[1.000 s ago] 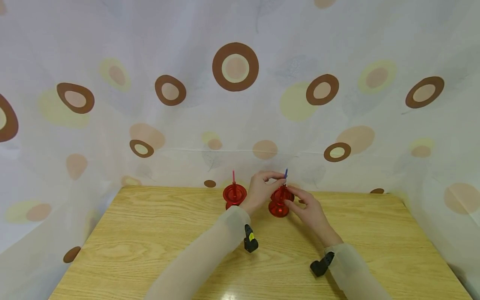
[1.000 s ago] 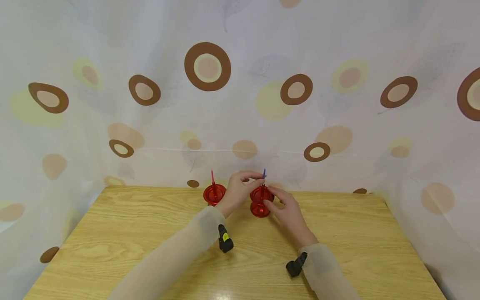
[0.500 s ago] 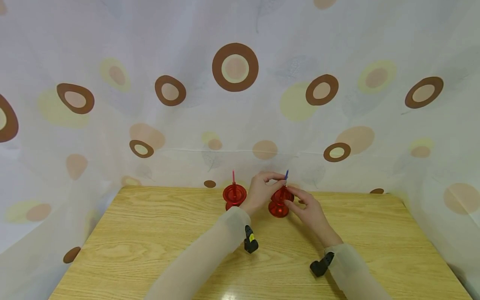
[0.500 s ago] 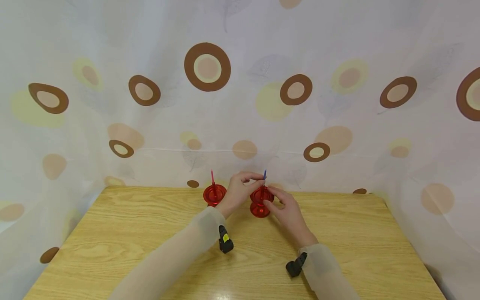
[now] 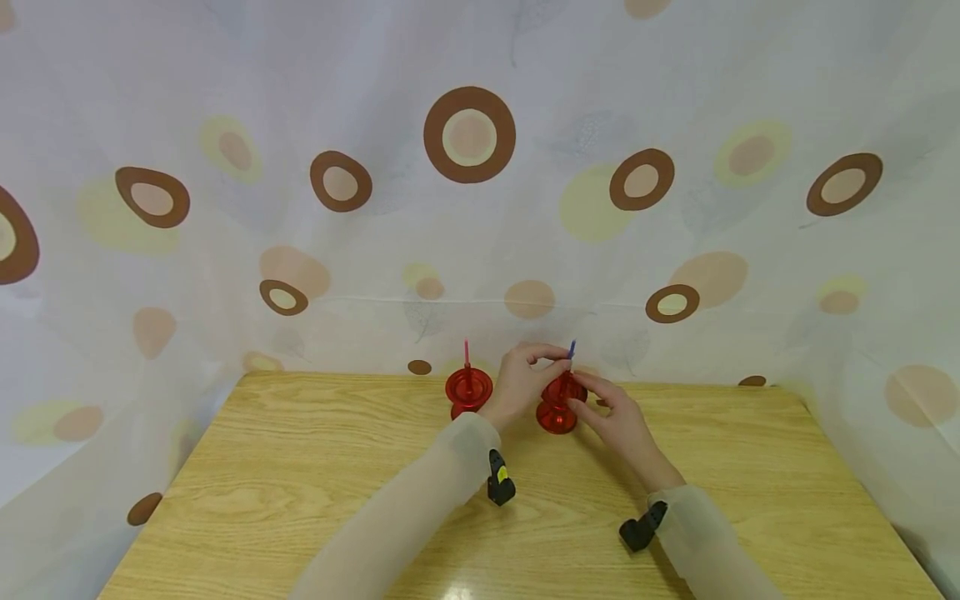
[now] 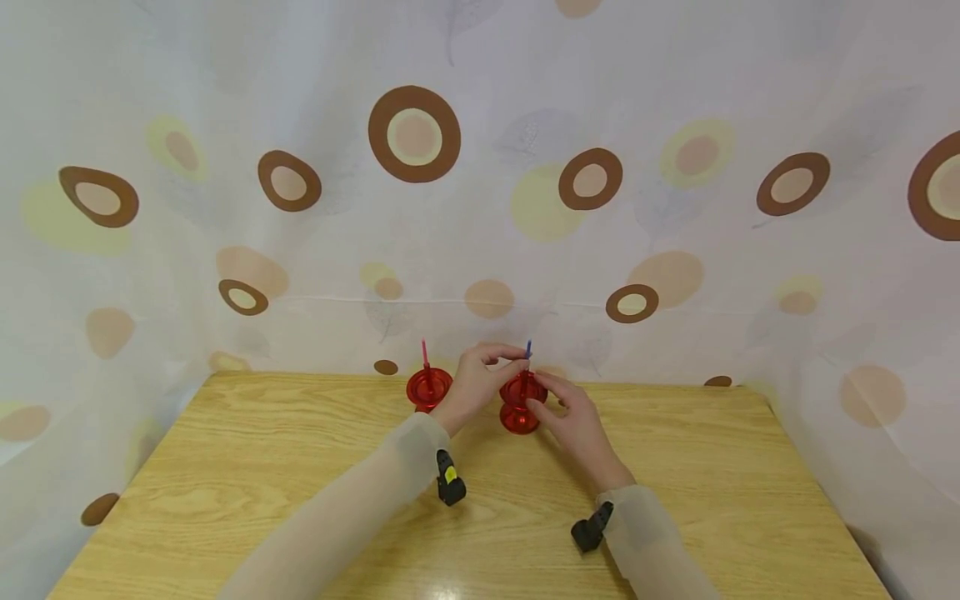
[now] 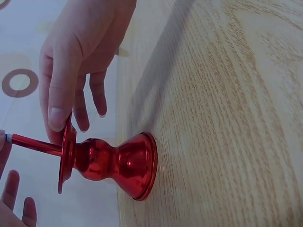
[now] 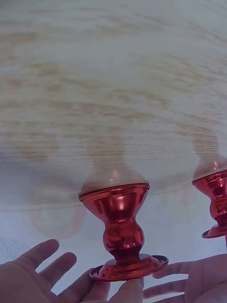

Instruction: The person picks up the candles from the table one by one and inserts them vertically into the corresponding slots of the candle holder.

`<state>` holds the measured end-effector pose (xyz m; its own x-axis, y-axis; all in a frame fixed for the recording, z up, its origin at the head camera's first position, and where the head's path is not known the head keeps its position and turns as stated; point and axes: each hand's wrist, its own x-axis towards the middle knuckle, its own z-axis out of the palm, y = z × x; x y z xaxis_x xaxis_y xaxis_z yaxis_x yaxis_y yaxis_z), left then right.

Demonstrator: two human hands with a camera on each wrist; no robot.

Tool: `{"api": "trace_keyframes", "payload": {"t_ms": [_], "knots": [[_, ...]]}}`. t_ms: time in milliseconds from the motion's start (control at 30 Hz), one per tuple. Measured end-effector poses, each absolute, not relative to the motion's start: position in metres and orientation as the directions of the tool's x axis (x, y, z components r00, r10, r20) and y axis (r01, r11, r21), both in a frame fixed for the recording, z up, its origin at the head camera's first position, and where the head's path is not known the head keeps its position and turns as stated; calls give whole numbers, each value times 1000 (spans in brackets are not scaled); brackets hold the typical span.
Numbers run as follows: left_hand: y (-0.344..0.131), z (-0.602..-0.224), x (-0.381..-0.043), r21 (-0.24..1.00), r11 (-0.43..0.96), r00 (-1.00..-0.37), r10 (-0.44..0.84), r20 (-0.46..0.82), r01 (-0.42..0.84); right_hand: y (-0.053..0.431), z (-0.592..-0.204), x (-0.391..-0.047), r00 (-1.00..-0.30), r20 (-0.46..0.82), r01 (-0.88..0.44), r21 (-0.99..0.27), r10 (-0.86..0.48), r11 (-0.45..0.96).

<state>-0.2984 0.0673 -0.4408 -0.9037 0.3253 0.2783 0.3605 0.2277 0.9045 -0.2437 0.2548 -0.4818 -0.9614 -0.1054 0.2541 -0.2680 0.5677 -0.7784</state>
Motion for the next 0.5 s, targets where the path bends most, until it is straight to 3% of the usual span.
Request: {"api": "trace_keyframes", "payload": {"t_ms": [500], "knots": [[66,-443,-299,896,224,-892,341,296,383,255,-482,-245,-959,259,-277,-782,-114,559]]}}
